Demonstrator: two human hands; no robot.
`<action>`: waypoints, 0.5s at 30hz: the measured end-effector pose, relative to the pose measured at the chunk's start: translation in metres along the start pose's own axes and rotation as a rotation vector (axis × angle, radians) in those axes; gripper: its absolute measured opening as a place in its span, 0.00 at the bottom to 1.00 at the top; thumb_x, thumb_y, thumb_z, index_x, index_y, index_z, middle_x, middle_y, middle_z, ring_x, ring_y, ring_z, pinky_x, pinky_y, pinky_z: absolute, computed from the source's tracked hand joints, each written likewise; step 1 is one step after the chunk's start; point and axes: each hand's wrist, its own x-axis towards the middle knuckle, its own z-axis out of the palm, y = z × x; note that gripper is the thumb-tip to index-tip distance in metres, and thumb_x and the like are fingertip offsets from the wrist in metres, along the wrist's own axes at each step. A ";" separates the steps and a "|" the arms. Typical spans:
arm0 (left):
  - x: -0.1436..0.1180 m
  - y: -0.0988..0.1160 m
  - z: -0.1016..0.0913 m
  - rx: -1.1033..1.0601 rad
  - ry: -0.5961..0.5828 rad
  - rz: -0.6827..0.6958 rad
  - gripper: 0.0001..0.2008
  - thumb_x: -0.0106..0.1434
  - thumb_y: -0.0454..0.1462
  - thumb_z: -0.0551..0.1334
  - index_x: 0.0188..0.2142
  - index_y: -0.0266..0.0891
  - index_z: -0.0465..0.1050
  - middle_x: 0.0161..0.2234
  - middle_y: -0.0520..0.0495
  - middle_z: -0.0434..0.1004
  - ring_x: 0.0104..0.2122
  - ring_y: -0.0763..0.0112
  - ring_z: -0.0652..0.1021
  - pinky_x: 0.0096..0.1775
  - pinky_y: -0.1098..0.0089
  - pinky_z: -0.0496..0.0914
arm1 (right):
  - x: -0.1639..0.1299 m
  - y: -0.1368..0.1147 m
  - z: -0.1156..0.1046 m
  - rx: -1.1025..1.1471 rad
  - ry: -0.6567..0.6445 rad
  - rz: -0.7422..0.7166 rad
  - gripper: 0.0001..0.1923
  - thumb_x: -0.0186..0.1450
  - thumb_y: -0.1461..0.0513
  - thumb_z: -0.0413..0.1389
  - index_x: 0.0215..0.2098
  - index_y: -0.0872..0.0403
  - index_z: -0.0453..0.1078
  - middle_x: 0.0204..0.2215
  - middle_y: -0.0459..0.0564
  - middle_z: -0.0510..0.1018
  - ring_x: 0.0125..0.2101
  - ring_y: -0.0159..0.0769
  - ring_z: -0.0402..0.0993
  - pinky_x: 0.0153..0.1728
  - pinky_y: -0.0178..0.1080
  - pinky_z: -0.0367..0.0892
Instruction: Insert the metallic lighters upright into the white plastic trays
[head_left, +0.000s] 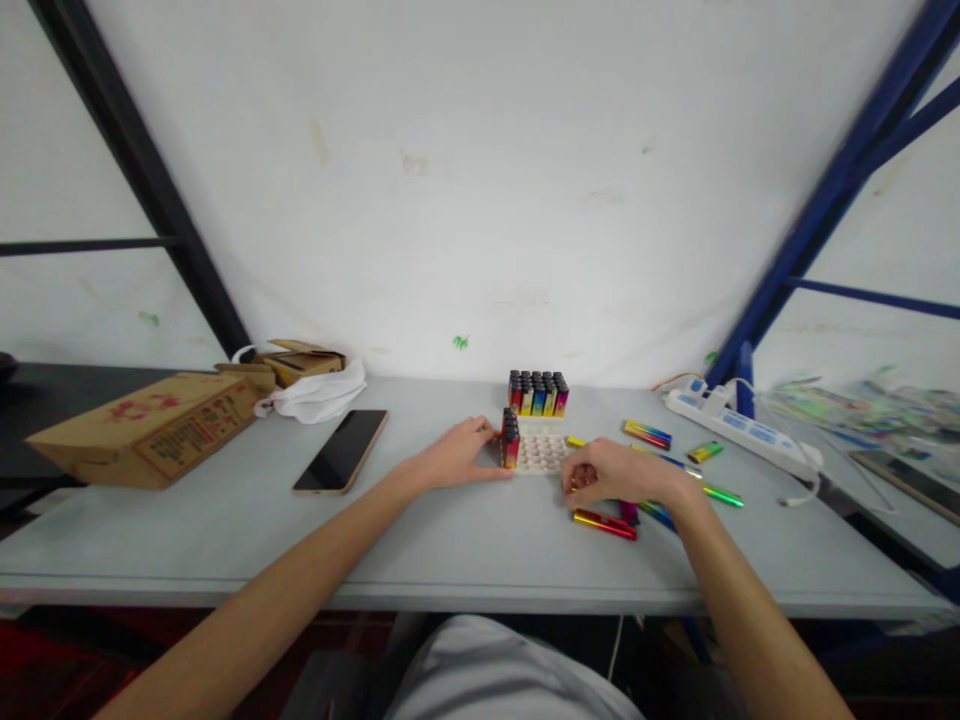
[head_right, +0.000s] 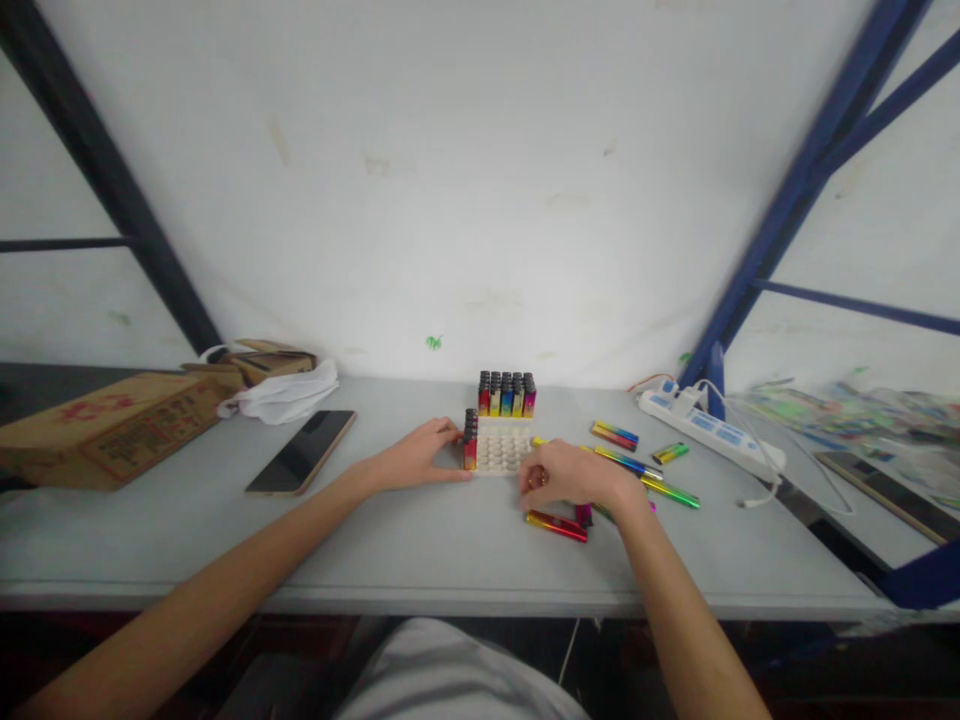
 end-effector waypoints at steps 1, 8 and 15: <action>0.000 0.000 0.000 0.003 -0.004 0.000 0.33 0.62 0.60 0.65 0.52 0.36 0.76 0.47 0.38 0.76 0.47 0.53 0.76 0.50 0.61 0.70 | -0.004 -0.002 -0.001 -0.013 -0.029 0.019 0.11 0.58 0.54 0.68 0.35 0.51 0.82 0.27 0.45 0.81 0.27 0.37 0.74 0.26 0.34 0.62; 0.000 0.001 -0.001 -0.009 -0.001 0.004 0.31 0.62 0.58 0.66 0.52 0.35 0.75 0.47 0.38 0.76 0.48 0.53 0.75 0.52 0.59 0.70 | -0.012 -0.017 0.005 -0.153 -0.084 0.186 0.12 0.46 0.62 0.71 0.30 0.50 0.79 0.26 0.44 0.79 0.23 0.35 0.72 0.22 0.34 0.56; -0.001 0.004 -0.003 -0.015 -0.015 -0.008 0.29 0.62 0.56 0.68 0.51 0.35 0.76 0.47 0.38 0.76 0.48 0.53 0.76 0.52 0.60 0.70 | -0.001 -0.035 0.004 -0.153 -0.015 0.124 0.03 0.57 0.63 0.63 0.28 0.52 0.73 0.24 0.46 0.77 0.23 0.35 0.69 0.24 0.36 0.57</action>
